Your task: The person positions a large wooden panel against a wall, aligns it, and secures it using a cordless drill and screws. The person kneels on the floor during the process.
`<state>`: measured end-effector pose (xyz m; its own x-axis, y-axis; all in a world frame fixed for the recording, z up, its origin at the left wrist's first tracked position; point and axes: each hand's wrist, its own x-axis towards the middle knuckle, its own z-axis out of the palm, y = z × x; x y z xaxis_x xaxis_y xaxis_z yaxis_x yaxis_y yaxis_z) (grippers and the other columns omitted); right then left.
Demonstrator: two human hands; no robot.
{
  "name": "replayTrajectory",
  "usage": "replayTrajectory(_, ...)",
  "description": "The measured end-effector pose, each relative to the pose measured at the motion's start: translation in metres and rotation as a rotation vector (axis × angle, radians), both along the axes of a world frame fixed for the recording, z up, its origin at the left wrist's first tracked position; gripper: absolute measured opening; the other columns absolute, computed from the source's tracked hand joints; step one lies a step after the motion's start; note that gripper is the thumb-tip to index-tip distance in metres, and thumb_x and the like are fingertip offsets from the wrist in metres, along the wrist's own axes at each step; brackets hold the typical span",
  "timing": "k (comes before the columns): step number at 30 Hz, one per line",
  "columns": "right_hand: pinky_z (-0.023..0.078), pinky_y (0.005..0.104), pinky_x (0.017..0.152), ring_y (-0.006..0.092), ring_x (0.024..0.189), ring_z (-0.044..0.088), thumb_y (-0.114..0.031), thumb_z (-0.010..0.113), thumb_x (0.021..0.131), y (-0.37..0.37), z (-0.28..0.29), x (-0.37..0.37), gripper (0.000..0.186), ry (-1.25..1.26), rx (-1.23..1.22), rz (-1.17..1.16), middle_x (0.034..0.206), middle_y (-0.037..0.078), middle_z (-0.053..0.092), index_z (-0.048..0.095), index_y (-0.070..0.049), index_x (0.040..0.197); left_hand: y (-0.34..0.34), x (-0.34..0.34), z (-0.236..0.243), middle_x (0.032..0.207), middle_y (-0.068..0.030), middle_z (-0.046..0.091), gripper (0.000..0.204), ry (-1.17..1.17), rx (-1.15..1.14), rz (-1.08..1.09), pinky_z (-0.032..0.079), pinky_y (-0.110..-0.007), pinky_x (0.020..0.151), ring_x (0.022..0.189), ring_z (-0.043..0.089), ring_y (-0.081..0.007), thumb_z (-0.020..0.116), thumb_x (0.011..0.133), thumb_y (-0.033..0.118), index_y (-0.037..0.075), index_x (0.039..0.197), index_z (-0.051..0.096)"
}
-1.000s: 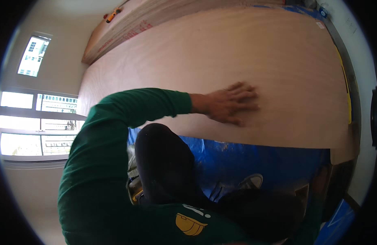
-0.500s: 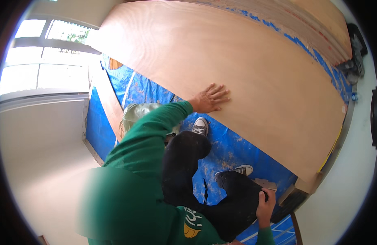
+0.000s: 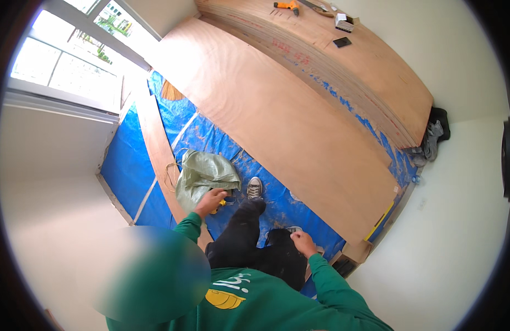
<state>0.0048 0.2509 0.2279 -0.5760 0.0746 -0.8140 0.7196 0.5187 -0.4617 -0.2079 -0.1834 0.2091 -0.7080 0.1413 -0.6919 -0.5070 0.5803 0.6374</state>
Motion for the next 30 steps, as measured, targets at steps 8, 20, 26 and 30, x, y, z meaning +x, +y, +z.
replayTrajectory(8,0.059,0.0384,0.079,0.022,0.084,0.074,-0.031,0.067,0.102,0.0,0.08,-0.064,0.034,0.304,-0.127,-0.114,0.098,0.013,0.077,0.074,-0.001,0.116,-0.172,0.121,0.071,0.125,-0.0144,0.067,0.046,-0.294,-0.037,0.816,0.056,-0.045,0.082,0.106,0.07,-0.0331,0.058,0.108,0.038,0.006,0.14,0.055)
replayTrajectory(20,0.061,0.042,0.071,0.0257,0.079,0.075,-0.032,0.065,0.1,0.174,0.096,0.034,0.032,-0.503,0.179,-0.122,0.088,0.012,0.076,0.075,-0.001,0.099,-0.015,0.261,0.061,0.127,-0.0121,0.069,0.046,-0.694,0.202,0.905,0.057,-0.043,0.084,0.104,0.071,-0.0293,0.057,0.108,0.04,0.005,0.139,0.058)
replayTrajectory(26,0.062,0.0466,0.076,0.025,0.092,0.074,-0.036,0.061,0.103,0.153,0.151,-0.112,0.036,-0.449,0.102,0.026,0.098,0.008,0.073,0.071,-0.003,0.11,-0.03,0.141,0.011,0.132,-0.0117,0.068,0.05,-0.593,0.227,0.878,0.056,-0.042,0.084,0.105,0.07,-0.0275,0.058,0.109,0.041,0.007,0.144,0.056)
replayTrajectory(30,0.061,0.045,0.078,0.0225,0.086,0.069,-0.04,0.053,0.106,0.131,0.181,-0.248,0.039,-0.286,0.098,-0.036,0.1,0.007,0.071,0.07,-0.006,0.115,-0.104,0.016,0.005,0.144,-0.0148,0.061,0.059,-0.314,0.394,0.982,0.054,-0.044,0.096,0.121,0.066,-0.0289,0.058,0.108,0.045,0.007,0.153,0.047)
